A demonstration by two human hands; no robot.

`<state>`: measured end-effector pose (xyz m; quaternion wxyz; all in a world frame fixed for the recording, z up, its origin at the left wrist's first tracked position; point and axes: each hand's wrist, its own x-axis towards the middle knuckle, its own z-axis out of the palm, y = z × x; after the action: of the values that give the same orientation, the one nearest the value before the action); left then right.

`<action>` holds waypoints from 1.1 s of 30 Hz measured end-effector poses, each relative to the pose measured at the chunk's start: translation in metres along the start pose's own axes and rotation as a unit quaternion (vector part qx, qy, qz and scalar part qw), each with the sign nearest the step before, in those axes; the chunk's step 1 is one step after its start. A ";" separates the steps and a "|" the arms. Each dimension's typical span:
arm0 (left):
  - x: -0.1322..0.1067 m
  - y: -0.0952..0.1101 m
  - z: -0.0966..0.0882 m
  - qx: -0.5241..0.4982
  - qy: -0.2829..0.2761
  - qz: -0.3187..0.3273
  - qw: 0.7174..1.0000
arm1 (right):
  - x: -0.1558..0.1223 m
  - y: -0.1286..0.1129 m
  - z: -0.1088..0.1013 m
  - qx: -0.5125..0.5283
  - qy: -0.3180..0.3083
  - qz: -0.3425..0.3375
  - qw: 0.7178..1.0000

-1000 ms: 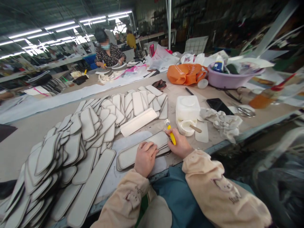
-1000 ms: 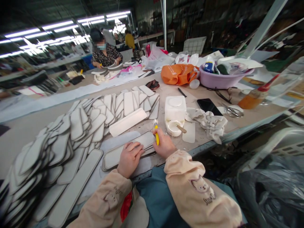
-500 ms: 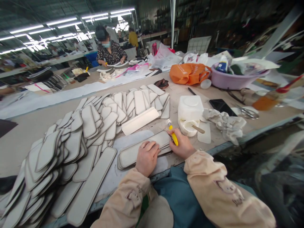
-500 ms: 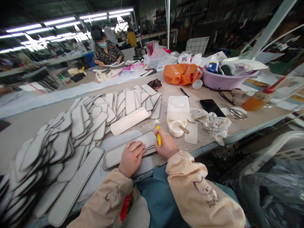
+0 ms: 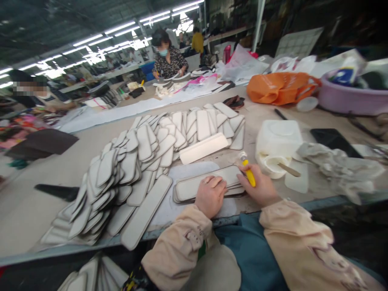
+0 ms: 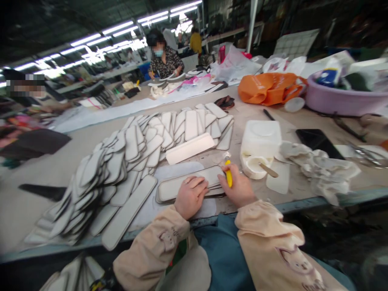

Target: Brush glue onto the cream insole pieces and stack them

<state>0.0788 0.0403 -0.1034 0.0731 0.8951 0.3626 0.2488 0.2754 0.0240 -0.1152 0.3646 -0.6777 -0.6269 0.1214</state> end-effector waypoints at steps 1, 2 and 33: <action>-0.002 0.002 -0.002 -0.001 -0.001 -0.003 1.000 | 0.000 0.001 0.003 -0.012 0.006 0.009 1.000; -0.004 0.003 -0.004 -0.003 0.002 -0.005 1.000 | -0.001 0.001 0.005 -0.023 0.008 0.012 1.000; -0.089 -0.090 -0.062 -0.157 0.089 -0.464 0.867 | -0.002 -0.014 0.005 -0.120 -0.031 0.038 0.992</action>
<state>-0.0618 0.0412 -0.1124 0.2866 0.5746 0.6974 0.3184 0.2609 0.0227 -0.1102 0.2558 -0.7360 -0.6217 0.0800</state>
